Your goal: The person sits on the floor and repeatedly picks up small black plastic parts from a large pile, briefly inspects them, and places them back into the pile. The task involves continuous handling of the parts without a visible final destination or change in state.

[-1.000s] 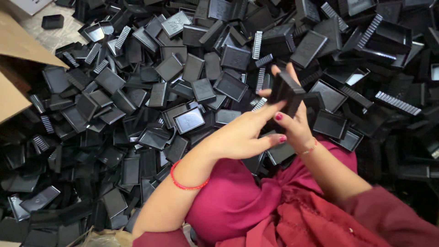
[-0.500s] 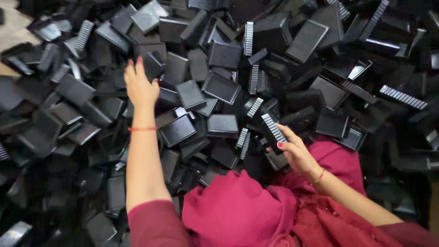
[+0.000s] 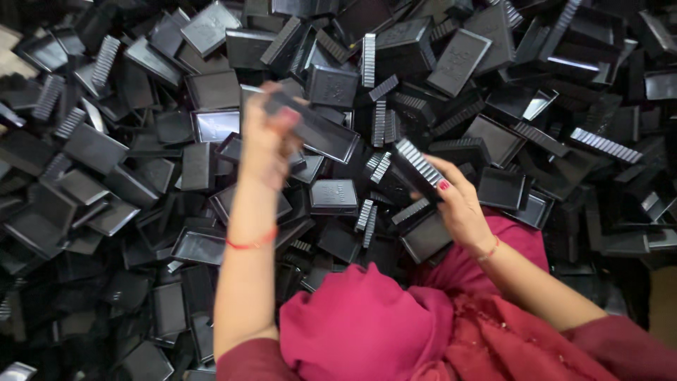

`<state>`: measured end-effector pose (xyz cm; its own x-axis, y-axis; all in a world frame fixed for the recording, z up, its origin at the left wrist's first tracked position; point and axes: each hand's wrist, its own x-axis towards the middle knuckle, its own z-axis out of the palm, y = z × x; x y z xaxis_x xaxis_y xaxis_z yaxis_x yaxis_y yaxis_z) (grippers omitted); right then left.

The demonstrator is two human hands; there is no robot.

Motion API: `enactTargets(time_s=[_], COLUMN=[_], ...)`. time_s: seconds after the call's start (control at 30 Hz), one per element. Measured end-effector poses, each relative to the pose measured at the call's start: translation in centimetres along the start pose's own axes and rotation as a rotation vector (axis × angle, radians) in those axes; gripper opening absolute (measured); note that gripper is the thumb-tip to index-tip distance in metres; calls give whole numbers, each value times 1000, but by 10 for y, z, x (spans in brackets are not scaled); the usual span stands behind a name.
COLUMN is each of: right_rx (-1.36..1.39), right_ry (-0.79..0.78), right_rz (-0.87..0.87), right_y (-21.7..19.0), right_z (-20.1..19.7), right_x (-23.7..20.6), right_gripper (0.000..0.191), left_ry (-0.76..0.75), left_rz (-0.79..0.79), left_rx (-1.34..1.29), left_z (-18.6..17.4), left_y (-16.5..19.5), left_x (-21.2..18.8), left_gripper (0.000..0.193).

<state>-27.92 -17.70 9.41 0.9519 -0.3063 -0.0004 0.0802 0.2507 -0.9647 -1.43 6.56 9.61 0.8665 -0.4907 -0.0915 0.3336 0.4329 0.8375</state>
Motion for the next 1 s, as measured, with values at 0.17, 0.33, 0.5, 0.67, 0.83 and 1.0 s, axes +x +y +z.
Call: enactTargets(time_s=[0.17, 0.33, 0.5, 0.67, 0.83, 1.0], right_rx=[-398, -388, -279, -557, -657, -322], right_ry=[-36, -44, 2, -31, -12, -137], right_rz=[-456, -588, -515, -714, -583, -298], right_y=[-65, -101, -113, -149, -159, -107], right_z=[42, 50, 30, 28, 16, -13], right_x=[1, -11, -30, -56, -72, -85], right_gripper=[50, 52, 53, 53, 56, 41], left_ry=[-298, -418, -378, -339, -445, -235], left_rz=[-219, -72, -90, -67, 492, 714], left_rx=[146, 185, 197, 173, 438, 800], left_z=[117, 170, 199, 217, 222, 223], left_y=[1, 20, 23, 13, 9, 15], left_x=[-58, -89, -106, -126, -139, -146], left_gripper=[83, 90, 89, 86, 72, 57])
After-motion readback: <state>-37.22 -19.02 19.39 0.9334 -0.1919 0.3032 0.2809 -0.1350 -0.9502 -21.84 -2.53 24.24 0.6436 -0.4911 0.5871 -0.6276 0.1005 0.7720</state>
